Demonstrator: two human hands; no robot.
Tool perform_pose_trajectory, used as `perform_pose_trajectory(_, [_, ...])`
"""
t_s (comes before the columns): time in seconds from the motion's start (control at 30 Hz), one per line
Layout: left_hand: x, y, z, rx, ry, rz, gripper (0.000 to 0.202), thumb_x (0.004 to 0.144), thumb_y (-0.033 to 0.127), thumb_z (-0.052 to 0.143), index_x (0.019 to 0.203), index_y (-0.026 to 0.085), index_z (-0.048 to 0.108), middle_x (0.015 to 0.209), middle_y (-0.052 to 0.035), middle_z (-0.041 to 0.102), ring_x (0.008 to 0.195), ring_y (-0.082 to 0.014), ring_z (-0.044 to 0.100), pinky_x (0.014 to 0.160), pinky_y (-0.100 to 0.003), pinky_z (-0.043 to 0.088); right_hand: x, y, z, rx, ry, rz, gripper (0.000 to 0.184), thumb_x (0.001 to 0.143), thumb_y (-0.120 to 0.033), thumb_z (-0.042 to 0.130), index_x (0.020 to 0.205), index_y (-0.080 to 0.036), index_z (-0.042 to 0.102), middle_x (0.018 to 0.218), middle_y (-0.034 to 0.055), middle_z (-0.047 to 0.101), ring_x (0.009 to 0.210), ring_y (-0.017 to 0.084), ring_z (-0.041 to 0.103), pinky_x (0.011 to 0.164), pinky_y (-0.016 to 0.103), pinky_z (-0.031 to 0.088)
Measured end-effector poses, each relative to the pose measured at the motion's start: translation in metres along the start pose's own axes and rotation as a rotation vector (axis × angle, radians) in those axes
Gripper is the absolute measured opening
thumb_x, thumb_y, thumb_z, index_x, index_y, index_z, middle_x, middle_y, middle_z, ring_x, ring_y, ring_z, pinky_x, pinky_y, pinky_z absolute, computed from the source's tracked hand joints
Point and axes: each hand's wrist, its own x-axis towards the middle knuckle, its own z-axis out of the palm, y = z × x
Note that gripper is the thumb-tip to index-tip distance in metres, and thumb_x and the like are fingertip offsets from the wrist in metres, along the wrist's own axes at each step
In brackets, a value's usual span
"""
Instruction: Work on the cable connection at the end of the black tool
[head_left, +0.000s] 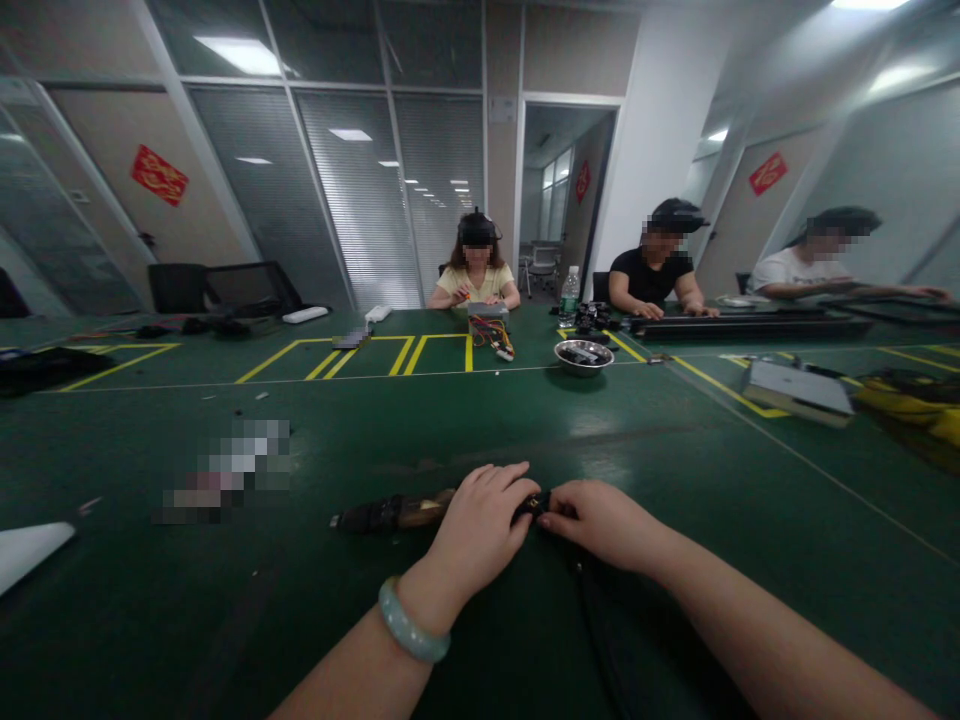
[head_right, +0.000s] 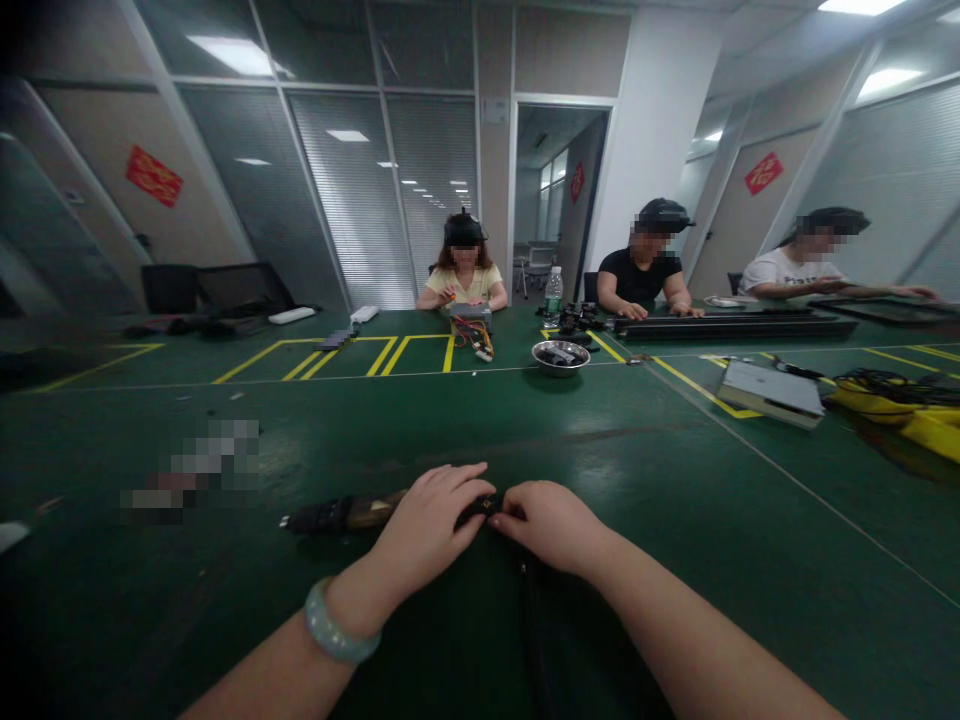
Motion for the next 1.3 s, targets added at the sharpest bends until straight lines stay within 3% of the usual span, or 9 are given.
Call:
perform_pose_trajectory(0.5, [0.0001,-0.0005,0.0002,-0.027,-0.016,0.018,0.031,0.088,0.019,0.057,0.115,0.034,0.061,0.128,0.0006,0.057,0.118,-0.021,0.051,0.105,-0.045,0.034,0.0,0.0015,0.0007,0.017,0.004,-0.001,0.029,0.09,-0.045,0.052,0.082,-0.022,0.068,0.08,0.0012,0.068,0.071,0.015,0.058,0.058,0.024,0.032])
perform_pose_trajectory(0.67, [0.0002,0.0012,-0.0002,-0.027,0.035,-0.017,0.046,0.084,0.018,0.061,0.128,0.029,0.05,0.14,-0.0015,0.047,0.127,-0.0213,0.044,0.109,-0.044,0.032,-0.0002,0.0002,-0.0004,0.006,0.001,0.013,0.029,0.089,-0.045,0.053,0.079,-0.021,0.066,0.078,0.0008,0.067,0.069,0.015,0.057,0.057,0.024,0.031])
perform_pose_trajectory(0.77, [-0.0005,0.0005,0.0007,-0.021,0.069,-0.073,0.035,0.081,0.021,0.065,0.115,0.024,0.056,0.143,-0.0042,0.043,0.13,-0.0246,0.041,0.109,-0.046,0.032,0.0,-0.001,-0.0017,-0.001,-0.017,0.027,0.03,0.089,-0.045,0.053,0.08,-0.021,0.067,0.079,0.0014,0.067,0.069,0.015,0.056,0.057,0.024,0.031])
perform_pose_trajectory(0.87, [-0.0008,-0.0009,0.0012,-0.021,0.055,-0.071,0.025,0.081,0.022,0.064,0.105,0.023,0.058,0.138,-0.0046,0.048,0.126,-0.0252,0.045,0.107,-0.047,0.035,-0.0002,-0.0016,-0.0023,-0.003,-0.021,0.029,0.03,0.089,-0.045,0.053,0.08,-0.021,0.068,0.079,0.0017,0.067,0.07,0.015,0.056,0.056,0.024,0.031])
perform_pose_trajectory(1.0, [-0.0004,-0.0014,0.001,-0.039,0.05,-0.04,0.027,0.082,0.02,0.063,0.108,0.026,0.059,0.133,-0.0027,0.053,0.123,-0.0228,0.047,0.105,-0.045,0.036,-0.0003,-0.0017,-0.0015,-0.003,-0.021,0.022,0.03,0.09,-0.045,0.052,0.081,-0.021,0.067,0.079,0.0017,0.067,0.069,0.015,0.056,0.056,0.024,0.03])
perform_pose_trajectory(1.3, [0.0003,0.0003,-0.0003,-0.088,0.01,0.047,0.027,0.084,0.017,0.058,0.109,0.029,0.06,0.124,0.0027,0.059,0.122,-0.0173,0.049,0.115,-0.045,0.023,0.0004,-0.0004,0.0008,-0.003,-0.004,0.006,0.029,0.09,-0.044,0.053,0.082,-0.02,0.067,0.081,0.0025,0.067,0.071,0.016,0.058,0.057,0.024,0.031])
